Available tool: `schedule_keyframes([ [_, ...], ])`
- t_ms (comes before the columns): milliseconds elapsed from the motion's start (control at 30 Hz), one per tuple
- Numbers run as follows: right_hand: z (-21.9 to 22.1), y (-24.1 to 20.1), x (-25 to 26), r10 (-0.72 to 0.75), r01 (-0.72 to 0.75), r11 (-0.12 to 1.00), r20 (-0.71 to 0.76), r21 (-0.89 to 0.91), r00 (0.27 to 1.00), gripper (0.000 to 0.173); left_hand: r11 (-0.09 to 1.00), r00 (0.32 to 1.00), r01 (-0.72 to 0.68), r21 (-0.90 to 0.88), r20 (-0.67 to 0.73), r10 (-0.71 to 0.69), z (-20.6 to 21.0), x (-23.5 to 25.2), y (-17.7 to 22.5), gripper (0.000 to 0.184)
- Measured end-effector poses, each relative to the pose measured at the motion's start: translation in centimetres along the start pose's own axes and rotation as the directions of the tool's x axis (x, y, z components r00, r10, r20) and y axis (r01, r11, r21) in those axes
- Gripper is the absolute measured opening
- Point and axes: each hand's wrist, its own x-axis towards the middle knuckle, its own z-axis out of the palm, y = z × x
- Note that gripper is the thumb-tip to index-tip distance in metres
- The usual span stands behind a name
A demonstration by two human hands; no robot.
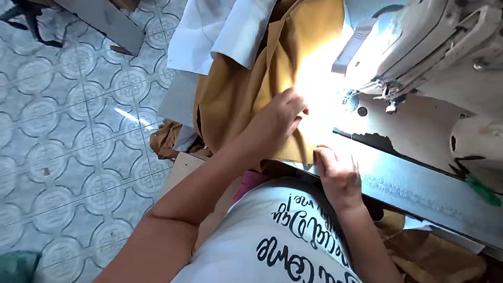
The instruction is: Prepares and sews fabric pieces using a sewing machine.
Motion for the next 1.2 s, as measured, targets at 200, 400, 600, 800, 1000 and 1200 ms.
schedule_keyframes([
  [200,-0.9,1.5,-0.5,-0.051,0.05,0.998,-0.024,-0.043,0.998,0.016,0.986,0.989,0.147,-0.085,-0.024,-0.149,-0.3,-6.3,0.1,0.017],
  [400,-0.8,1.3,-0.7,-0.16,0.162,0.978,-0.021,0.134,0.987,0.02,0.986,0.999,-0.024,-0.162,0.029,0.029,-0.2,-7.8,2.1,0.026],
  [600,-1.4,1.3,0.0,-0.055,0.045,0.949,0.024,0.313,0.998,0.032,0.887,0.912,0.398,-0.234,0.205,-0.355,-2.5,-8.1,3.6,0.018],
  [800,-0.4,0.0,0.7,-0.054,0.054,0.987,-0.003,0.151,0.999,0.032,0.978,0.984,0.162,-0.134,-0.055,-0.171,0.1,-7.6,3.0,0.02],
  [1000,0.5,-0.2,0.6,-0.033,0.035,0.999,-0.06,0.035,0.998,0.024,0.993,0.977,0.119,0.008,-0.181,-0.115,1.9,-8.4,2.0,0.032],
  [1200,0.5,-0.9,1.3,0.056,-0.06,0.998,-0.14,-0.028,0.989,0.017,0.993,0.97,0.107,0.041,-0.226,-0.095,1.1,-8.7,1.1,0.03],
])
